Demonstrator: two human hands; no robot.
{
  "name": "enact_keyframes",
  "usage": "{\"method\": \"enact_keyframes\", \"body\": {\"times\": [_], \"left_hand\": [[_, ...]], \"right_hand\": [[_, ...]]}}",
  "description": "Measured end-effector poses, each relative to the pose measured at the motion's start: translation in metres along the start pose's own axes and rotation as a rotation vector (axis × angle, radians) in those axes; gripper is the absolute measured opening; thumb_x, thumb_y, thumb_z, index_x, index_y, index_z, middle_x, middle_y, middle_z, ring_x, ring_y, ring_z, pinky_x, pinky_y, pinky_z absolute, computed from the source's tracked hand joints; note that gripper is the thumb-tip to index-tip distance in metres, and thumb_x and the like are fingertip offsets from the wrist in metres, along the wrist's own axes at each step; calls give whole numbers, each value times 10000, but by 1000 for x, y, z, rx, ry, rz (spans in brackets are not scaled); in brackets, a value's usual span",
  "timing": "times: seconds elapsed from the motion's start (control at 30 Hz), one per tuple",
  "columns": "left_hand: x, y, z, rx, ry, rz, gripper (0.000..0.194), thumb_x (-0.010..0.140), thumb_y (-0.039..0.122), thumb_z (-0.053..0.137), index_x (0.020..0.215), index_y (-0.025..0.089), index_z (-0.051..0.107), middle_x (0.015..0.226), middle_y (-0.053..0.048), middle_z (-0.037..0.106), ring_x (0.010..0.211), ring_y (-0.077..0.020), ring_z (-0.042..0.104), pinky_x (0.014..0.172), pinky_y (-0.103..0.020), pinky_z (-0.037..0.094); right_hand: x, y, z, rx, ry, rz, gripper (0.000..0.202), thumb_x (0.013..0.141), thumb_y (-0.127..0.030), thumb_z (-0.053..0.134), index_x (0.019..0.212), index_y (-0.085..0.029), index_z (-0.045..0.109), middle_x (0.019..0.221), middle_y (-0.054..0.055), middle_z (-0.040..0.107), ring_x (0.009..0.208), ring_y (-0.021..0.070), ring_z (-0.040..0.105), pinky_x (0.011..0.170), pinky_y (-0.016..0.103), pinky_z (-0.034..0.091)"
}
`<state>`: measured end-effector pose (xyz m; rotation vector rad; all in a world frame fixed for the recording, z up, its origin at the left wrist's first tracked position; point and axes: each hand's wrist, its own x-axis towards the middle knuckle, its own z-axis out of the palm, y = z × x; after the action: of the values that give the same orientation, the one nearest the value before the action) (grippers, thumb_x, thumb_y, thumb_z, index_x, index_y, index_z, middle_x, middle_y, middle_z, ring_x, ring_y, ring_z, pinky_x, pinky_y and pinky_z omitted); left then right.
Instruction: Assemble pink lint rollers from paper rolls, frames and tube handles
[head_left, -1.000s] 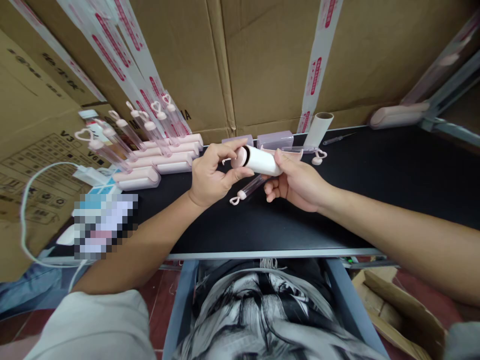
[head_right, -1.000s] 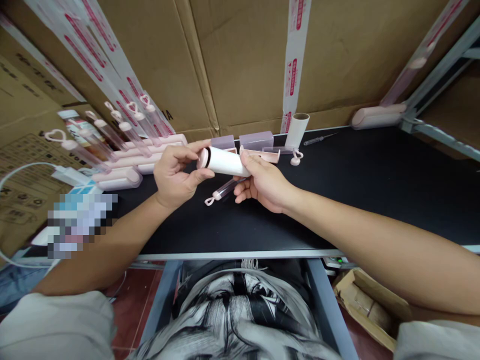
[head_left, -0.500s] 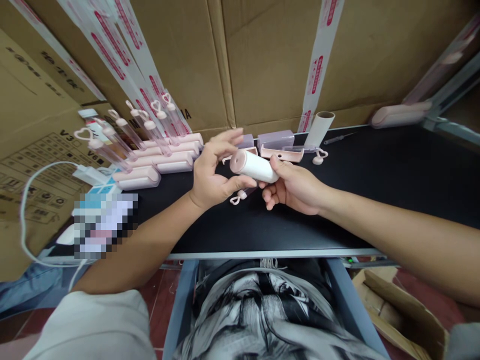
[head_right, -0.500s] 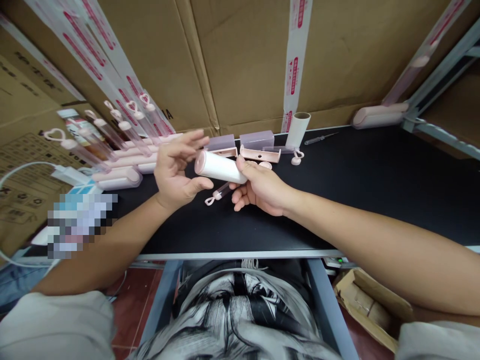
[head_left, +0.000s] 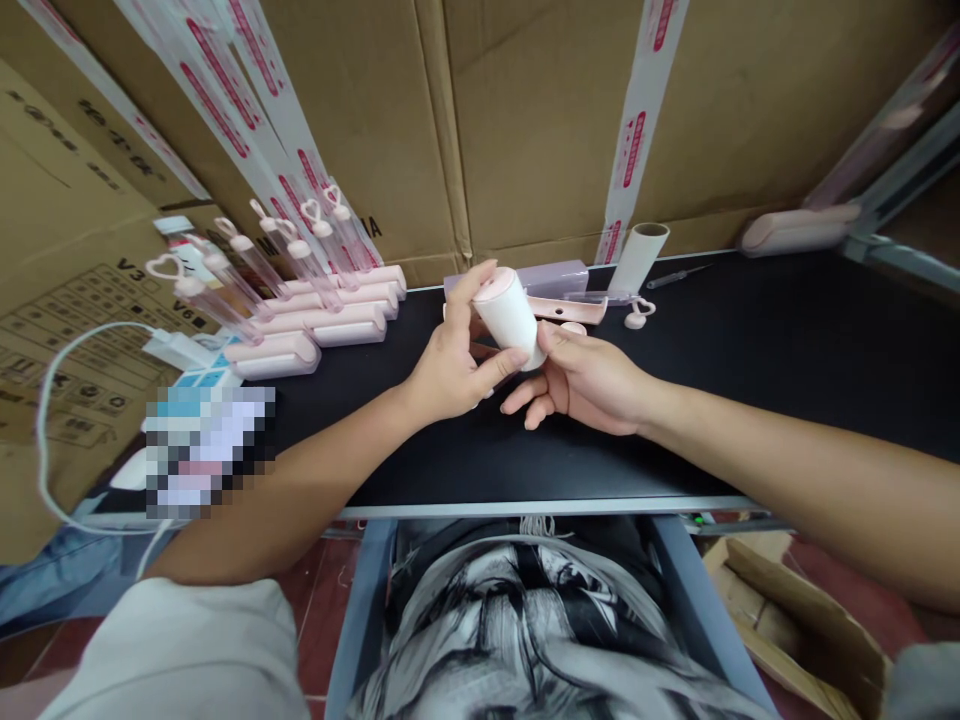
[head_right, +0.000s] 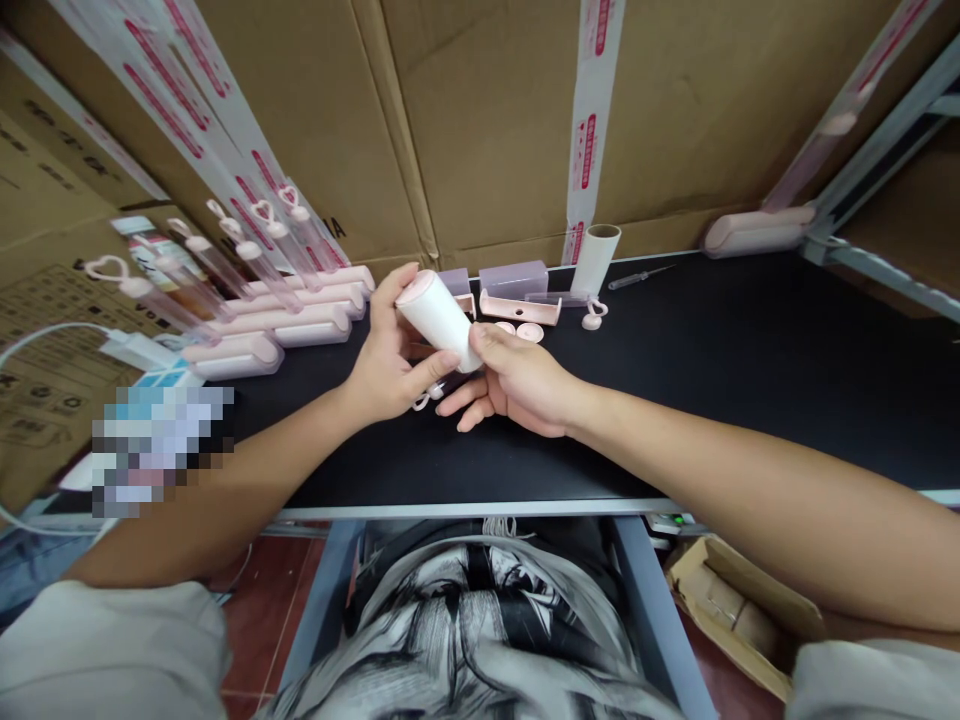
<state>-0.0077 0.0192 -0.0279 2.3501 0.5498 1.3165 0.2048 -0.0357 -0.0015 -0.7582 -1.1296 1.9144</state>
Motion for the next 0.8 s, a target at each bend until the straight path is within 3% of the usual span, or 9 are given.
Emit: {"method": "enact_keyframes", "body": {"times": [0.13, 0.23, 0.33, 0.47, 0.57, 0.7, 0.8], "left_hand": [[4, 1, -1, -34, 20, 38, 923, 961, 668, 755, 1692, 482, 222, 1629, -122, 448, 1225, -363, 724, 895, -542, 668], [14, -3, -15, -64, 127, 61, 887, 940, 636, 787, 1649, 490, 275, 1573, -93, 461, 1208, -317, 709, 919, -498, 653], [23, -19, -37, -60, 242, 48, 899, 882, 614, 859, 1602, 488, 336, 1482, -87, 529, 1180, -284, 681, 958, -467, 641], [24, -39, -58, -89, 280, -134, 1085, 802, 693, 892, 1670, 442, 292, 1486, -115, 542, 1300, -359, 637, 1047, -565, 616], [23, -36, -60, -150, 297, -265, 1162, 775, 681, 914, 1704, 446, 256, 1411, -114, 597, 1254, -356, 668, 988, -551, 647], [23, -19, -57, -216, 297, -392, 1209, 779, 643, 922, 1732, 450, 204, 1298, -102, 652, 1111, -324, 730, 859, -508, 692], [24, -10, -58, -236, 307, -429, 1237, 785, 621, 929, 1748, 439, 175, 1255, -104, 676, 1046, -307, 751, 818, -483, 703]], "right_hand": [[0, 3, -6, -248, 24, -102, 437, 1038, -626, 693, 1202, -271, 498, 916, -5, 754, 553, 171, 741, 443, 283, 616], [5, 2, -18, -517, 78, -275, 415, 1024, -590, 706, 1231, -269, 543, 1012, 43, 783, 586, 170, 719, 456, 294, 590], [13, -4, -36, -804, 171, -472, 248, 1046, -452, 649, 1174, -240, 639, 1024, 64, 786, 693, 187, 710, 578, 326, 591], [31, -26, -53, -1336, 254, -644, 212, 1041, -300, 582, 1107, -190, 751, 1030, 105, 812, 906, 268, 726, 867, 438, 552], [53, -44, -53, -1742, 185, -610, 301, 1053, -246, 532, 1152, -153, 801, 1170, 162, 809, 1113, 338, 701, 1021, 499, 466], [85, -56, -44, -2119, 99, -385, 378, 1048, -229, 519, 1275, -180, 817, 1263, 188, 773, 1237, 417, 601, 963, 507, 409], [99, -53, -38, -2297, 12, -339, 387, 1026, -218, 543, 1292, -188, 822, 1271, 197, 755, 1228, 420, 569, 939, 496, 371]]}}
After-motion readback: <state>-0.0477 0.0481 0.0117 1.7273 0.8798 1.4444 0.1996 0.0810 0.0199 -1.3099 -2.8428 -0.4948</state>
